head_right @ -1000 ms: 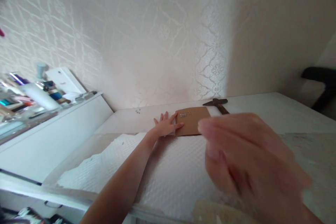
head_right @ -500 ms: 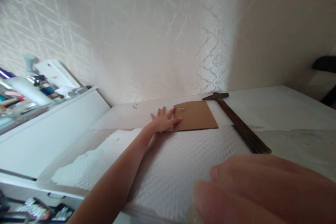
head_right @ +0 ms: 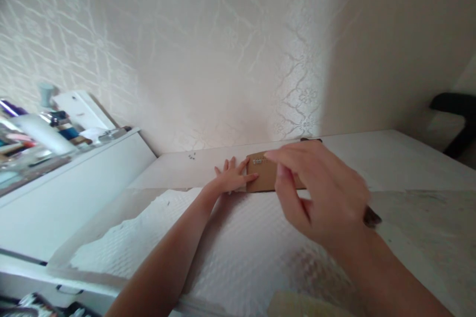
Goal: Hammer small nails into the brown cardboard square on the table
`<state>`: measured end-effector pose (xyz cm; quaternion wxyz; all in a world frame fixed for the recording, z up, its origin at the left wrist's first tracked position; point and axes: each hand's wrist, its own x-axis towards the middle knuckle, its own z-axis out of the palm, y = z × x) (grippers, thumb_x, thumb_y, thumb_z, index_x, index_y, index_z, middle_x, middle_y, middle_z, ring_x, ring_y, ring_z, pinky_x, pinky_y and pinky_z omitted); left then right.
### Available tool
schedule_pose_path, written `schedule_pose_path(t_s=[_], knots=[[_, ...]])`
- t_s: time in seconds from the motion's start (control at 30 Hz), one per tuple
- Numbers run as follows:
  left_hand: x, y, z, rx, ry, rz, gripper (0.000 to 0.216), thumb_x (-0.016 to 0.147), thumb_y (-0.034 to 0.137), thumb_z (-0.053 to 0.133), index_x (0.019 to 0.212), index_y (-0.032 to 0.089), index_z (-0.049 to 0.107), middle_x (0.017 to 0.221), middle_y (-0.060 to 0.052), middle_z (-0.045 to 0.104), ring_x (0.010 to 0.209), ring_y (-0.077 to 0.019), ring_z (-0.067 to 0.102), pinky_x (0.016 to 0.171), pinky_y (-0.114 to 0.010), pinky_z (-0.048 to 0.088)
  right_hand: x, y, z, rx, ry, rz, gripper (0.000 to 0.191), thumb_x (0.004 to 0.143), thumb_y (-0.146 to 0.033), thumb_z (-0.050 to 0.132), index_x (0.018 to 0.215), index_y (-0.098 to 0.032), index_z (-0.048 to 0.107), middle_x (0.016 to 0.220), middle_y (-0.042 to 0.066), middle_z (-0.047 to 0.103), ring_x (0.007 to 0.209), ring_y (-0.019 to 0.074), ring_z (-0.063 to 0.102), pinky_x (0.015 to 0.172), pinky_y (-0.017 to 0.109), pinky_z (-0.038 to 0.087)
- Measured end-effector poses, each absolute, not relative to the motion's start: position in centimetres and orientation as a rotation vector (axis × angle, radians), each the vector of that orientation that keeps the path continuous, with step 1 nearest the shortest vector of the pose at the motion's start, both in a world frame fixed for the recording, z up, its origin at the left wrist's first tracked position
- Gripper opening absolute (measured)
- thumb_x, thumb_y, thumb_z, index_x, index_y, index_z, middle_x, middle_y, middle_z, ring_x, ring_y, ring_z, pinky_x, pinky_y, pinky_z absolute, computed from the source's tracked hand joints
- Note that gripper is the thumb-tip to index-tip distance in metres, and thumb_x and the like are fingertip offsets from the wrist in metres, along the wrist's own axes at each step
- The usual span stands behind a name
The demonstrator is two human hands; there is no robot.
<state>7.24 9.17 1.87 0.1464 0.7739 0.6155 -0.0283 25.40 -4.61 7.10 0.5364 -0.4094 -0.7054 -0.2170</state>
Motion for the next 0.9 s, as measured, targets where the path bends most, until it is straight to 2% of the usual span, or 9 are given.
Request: schedule_pose_path(t_s=[0.07, 0.13, 0.2, 0.3, 0.47, 0.6, 0.7, 0.9], knots=[[7.2, 9.2, 1.9, 2.224, 1.771, -0.088, 0.087, 0.072, 0.08, 0.032, 0.146, 0.038, 0.014, 0.156, -0.009, -0.001, 0.14, -0.0425, -0.004, 0.103, -0.071, -0.001, 25.8, -1.5, 6.0, -1.035, -1.708, -0.477, 0.02, 0.09, -0.02, 0.043, 0.099, -0.021, 0.06, 0.091, 0.005, 0.065, 0.083, 0.0188, 0.062, 0.076, 0.033, 0.051], [7.2, 9.2, 2.0, 2.227, 1.757, -0.089, 0.087, 0.072, 0.079, 0.033, 0.146, 0.038, 0.015, 0.156, -0.009, 0.0, 0.14, -0.0422, -0.004, 0.103, -0.07, 0.0, 26.3, 1.6, 3.5, -1.205, -1.813, -0.353, 0.031, 0.092, -0.027, 0.037, 0.11, -0.014, 0.059, 0.105, 0.012, 0.063, 0.096, 0.0234, 0.06, 0.085, 0.039, 0.049], [7.1, 9.1, 2.1, 2.233, 1.741, -0.08, 0.086, 0.072, 0.079, 0.034, 0.146, 0.037, 0.015, 0.156, -0.009, 0.001, 0.14, -0.0419, -0.003, 0.104, -0.07, 0.001, 27.0, 4.0, 0.4, -1.353, -1.964, -0.244, 0.046, 0.093, -0.036, 0.034, 0.126, -0.01, 0.052, 0.126, 0.017, 0.054, 0.118, 0.0283, 0.05, 0.097, 0.044, 0.042], [6.9, 8.8, 1.9, 2.246, 1.727, -0.034, 0.085, 0.073, 0.078, 0.032, 0.146, 0.037, 0.018, 0.156, -0.01, 0.004, 0.14, -0.0421, 0.0, 0.104, -0.069, 0.001, 27.8, 6.1, -3.5, -1.515, -2.13, -0.102, 0.059, 0.092, -0.045, 0.031, 0.13, -0.005, 0.05, 0.134, 0.022, 0.047, 0.128, 0.0317, 0.039, 0.103, 0.047, 0.035], [7.0, 8.4, 1.2, 2.29, 1.781, 0.121, 0.081, 0.076, 0.078, 0.018, 0.143, 0.033, 0.027, 0.155, -0.012, 0.016, 0.141, -0.0403, 0.009, 0.105, -0.069, 0.006, 28.3, 6.8, -5.1, -1.562, -2.133, -0.063, 0.061, 0.091, -0.049, 0.03, 0.127, -0.007, 0.055, 0.136, 0.019, 0.047, 0.129, 0.0291, 0.04, 0.107, 0.045, 0.032], [7.4, 8.8, 0.9, 2.283, 1.952, 0.281, 0.075, 0.085, 0.066, 0.006, 0.131, 0.022, 0.047, 0.141, -0.015, 0.043, 0.132, -0.0337, 0.036, 0.105, -0.059, 0.025, 28.2, 6.9, -5.0, -1.548, -2.084, -0.112, 0.058, 0.09, -0.049, 0.033, 0.124, -0.009, 0.058, 0.133, 0.018, 0.051, 0.125, 0.0293, 0.044, 0.107, 0.046, 0.032], [6.5, 10.0, 1.2, 2.321, 2.05, 0.426, 0.061, 0.091, 0.054, 0.015, 0.122, 0.019, 0.054, 0.129, -0.014, 0.054, 0.119, -0.0274, 0.05, 0.104, -0.049, 0.033, 28.1, 6.8, -5.1, -1.553, -2.082, -0.127, 0.058, 0.09, -0.049, 0.033, 0.123, -0.009, 0.059, 0.131, 0.017, 0.052, 0.124, 0.0285, 0.045, 0.107, 0.044, 0.032], [0.2, 14.1, 3.0, 2.305, 2.288, 0.544, 0.039, 0.092, 0.031, 0.03, 0.121, 0.021, 0.055, 0.13, -0.008, 0.054, 0.116, -0.0223, 0.052, 0.102, -0.039, 0.036, 27.8, 6.5, -5.0, -1.576, -2.057, -0.126, 0.056, 0.09, -0.05, 0.033, 0.123, -0.013, 0.059, 0.131, 0.014, 0.053, 0.125, 0.0286, 0.045, 0.105, 0.046, 0.035]])
